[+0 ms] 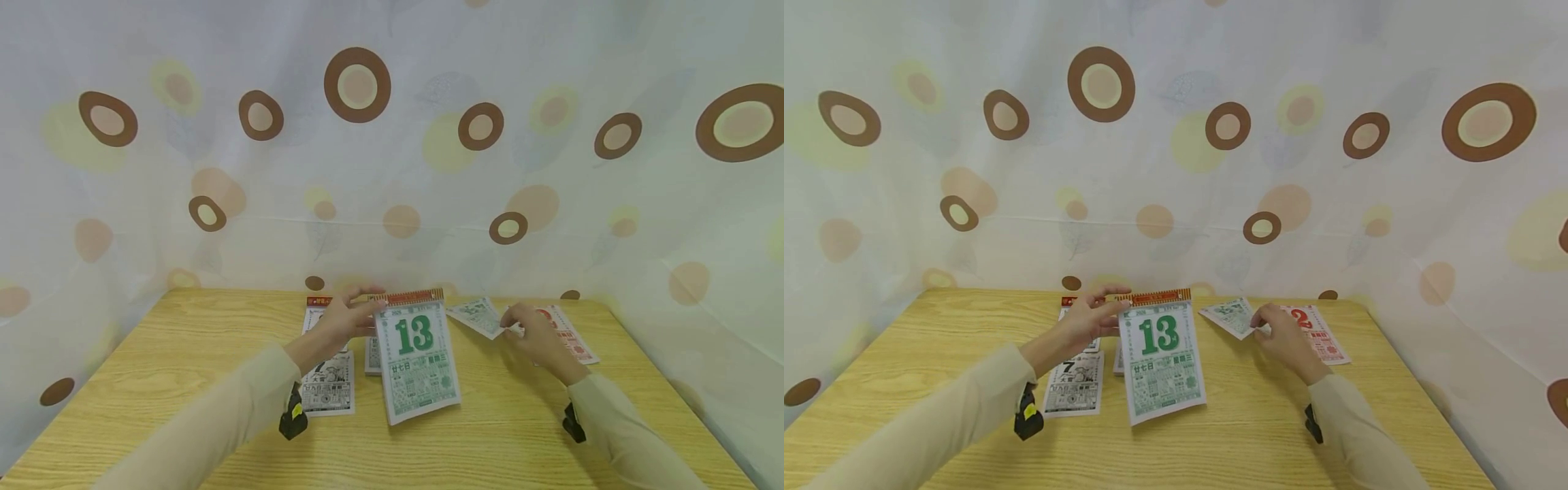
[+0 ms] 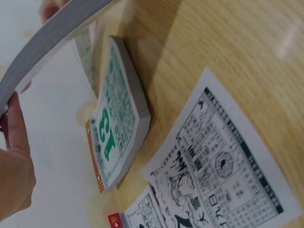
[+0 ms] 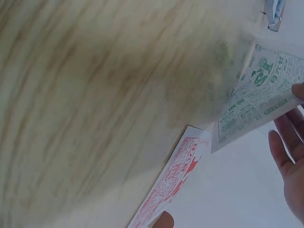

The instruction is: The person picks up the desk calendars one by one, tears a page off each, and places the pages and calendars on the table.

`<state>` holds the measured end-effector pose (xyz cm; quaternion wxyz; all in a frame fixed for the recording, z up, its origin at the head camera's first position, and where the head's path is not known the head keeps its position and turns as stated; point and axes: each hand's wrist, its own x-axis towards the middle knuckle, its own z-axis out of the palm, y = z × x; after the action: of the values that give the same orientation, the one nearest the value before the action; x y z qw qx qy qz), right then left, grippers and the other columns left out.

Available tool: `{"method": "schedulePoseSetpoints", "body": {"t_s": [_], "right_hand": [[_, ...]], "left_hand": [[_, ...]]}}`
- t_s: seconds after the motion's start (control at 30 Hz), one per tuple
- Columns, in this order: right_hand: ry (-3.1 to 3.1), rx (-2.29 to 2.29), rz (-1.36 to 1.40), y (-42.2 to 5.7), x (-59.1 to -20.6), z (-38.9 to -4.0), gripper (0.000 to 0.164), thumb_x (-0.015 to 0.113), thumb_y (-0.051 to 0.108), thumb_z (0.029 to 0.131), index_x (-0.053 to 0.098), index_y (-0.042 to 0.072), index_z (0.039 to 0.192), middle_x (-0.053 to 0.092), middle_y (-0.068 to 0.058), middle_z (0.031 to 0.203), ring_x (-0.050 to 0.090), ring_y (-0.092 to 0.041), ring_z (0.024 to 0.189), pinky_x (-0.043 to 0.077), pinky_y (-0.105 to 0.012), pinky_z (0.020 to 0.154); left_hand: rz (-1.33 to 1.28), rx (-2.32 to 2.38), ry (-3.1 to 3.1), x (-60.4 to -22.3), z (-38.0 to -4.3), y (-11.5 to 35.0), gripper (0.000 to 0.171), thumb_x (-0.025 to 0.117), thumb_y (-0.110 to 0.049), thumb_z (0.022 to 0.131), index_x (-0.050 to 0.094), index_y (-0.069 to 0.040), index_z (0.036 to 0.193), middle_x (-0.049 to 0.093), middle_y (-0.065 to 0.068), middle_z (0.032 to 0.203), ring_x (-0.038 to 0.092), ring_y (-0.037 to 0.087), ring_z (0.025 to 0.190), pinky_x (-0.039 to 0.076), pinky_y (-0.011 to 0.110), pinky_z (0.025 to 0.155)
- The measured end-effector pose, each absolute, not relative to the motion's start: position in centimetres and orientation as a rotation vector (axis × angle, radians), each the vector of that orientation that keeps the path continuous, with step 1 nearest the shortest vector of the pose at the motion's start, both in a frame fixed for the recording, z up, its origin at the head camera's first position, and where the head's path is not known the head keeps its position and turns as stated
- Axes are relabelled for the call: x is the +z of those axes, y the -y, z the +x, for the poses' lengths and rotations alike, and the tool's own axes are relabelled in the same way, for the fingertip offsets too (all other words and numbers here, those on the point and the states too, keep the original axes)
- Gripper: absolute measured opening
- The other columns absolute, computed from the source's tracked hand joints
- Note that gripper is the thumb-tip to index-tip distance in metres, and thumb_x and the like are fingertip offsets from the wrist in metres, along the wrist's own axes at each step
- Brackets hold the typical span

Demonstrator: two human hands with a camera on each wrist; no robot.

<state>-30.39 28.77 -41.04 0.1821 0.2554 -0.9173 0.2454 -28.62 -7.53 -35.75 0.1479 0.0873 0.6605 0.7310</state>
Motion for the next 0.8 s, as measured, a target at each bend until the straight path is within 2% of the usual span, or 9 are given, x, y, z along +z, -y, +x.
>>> {"method": "schedulePoseSetpoints", "body": {"t_s": [0.27,0.53,0.7,0.8], "right_hand": [[2.617,0.636,0.834,-28.4,-41.7,-30.2,0.021,0.062,-0.009,0.074,0.056,0.007,0.087,0.059,-0.004,0.086,0.061,-0.023,0.083,0.052,-0.041,0.071],[2.711,0.579,0.834,-28.1,-41.9,-30.0,0.029,0.06,-0.008,0.076,0.057,0.001,0.104,0.061,-0.012,0.103,0.061,-0.024,0.086,0.052,-0.04,0.076],[2.763,0.569,0.809,-28.2,-42.0,-29.9,0.035,0.06,-0.006,0.076,0.057,0.002,0.11,0.061,-0.012,0.11,0.06,-0.024,0.09,0.052,-0.04,0.078],[2.78,0.562,0.831,-28.3,-42.2,-29.9,0.037,0.06,-0.006,0.076,0.057,0.005,0.111,0.06,-0.011,0.111,0.06,-0.024,0.091,0.052,-0.04,0.078]], "left_hand": [[0.266,2.099,-1.788,-36.6,-27.5,6.6,0.041,0.061,-0.016,0.087,0.05,-0.015,0.127,0.062,0.016,0.111,0.066,0.022,0.09,0.054,0.036,0.083],[0.335,2.082,-1.688,-37.1,-26.2,5.8,0.046,0.054,-0.01,0.09,0.043,-0.014,0.135,0.057,0.018,0.118,0.065,0.022,0.093,0.053,0.038,0.087],[0.318,2.092,-1.606,-37.4,-25.1,5.0,0.051,0.054,-0.007,0.09,0.037,-0.011,0.138,0.055,0.018,0.12,0.065,0.024,0.095,0.053,0.038,0.087],[0.296,2.091,-1.595,-37.7,-24.6,4.6,0.051,0.054,-0.007,0.089,0.039,-0.013,0.137,0.056,0.018,0.12,0.064,0.025,0.097,0.053,0.038,0.087]]}}
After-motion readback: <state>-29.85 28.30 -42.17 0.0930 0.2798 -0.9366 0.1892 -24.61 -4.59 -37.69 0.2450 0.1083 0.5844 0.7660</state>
